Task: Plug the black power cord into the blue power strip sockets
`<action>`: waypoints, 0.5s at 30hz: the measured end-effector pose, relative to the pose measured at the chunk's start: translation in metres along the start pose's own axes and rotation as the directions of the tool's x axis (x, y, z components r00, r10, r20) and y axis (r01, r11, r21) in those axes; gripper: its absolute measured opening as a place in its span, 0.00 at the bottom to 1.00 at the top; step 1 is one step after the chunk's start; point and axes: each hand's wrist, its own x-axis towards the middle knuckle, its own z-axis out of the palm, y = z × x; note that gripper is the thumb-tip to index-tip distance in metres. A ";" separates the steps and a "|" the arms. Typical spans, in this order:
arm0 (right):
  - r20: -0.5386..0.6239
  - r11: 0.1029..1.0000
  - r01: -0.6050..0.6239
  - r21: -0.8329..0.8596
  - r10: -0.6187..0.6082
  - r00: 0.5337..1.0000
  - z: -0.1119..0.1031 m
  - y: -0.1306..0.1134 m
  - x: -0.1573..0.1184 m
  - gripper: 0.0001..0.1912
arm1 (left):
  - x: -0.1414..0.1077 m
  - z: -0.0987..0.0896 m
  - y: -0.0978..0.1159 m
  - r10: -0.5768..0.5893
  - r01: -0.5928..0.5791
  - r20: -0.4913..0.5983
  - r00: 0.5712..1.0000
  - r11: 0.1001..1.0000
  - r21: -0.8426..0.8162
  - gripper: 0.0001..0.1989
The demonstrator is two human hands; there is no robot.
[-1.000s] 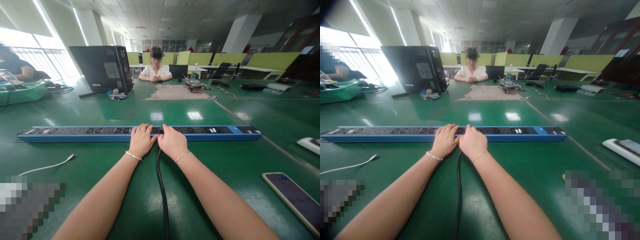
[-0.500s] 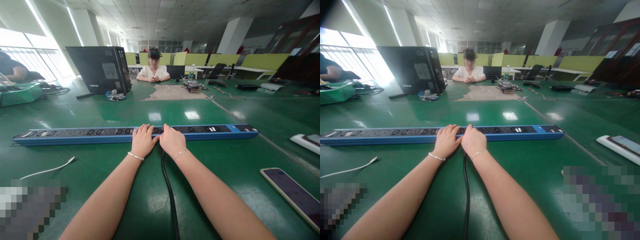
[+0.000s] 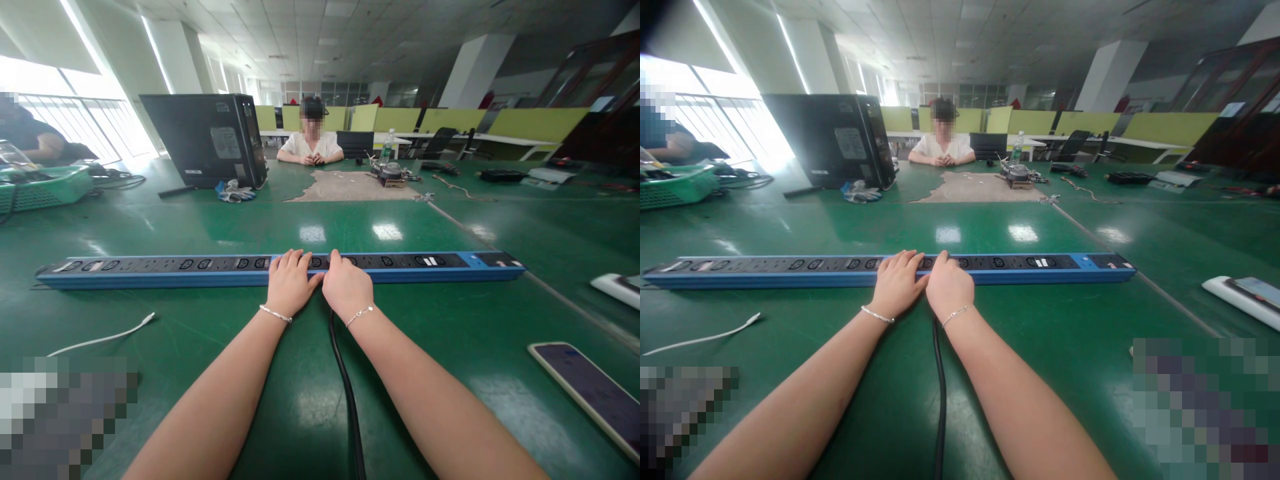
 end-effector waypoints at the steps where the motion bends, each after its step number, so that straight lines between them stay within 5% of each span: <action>1: -0.007 1.000 0.003 -0.002 -0.003 1.000 0.001 0.001 -0.001 0.23 | 0.000 0.000 0.000 0.000 0.000 -0.003 1.000 1.000 -0.002 0.25; 9: 0.073 0.999 -0.008 0.043 0.005 0.997 -0.012 -0.001 0.016 0.11 | 0.000 -0.002 0.001 0.009 -0.009 0.004 1.000 1.000 0.004 0.24; 15: 0.092 0.975 -0.137 0.177 0.122 0.988 -0.004 0.007 0.017 0.18 | 0.000 -0.001 0.001 0.000 0.000 0.008 1.000 1.000 0.010 0.24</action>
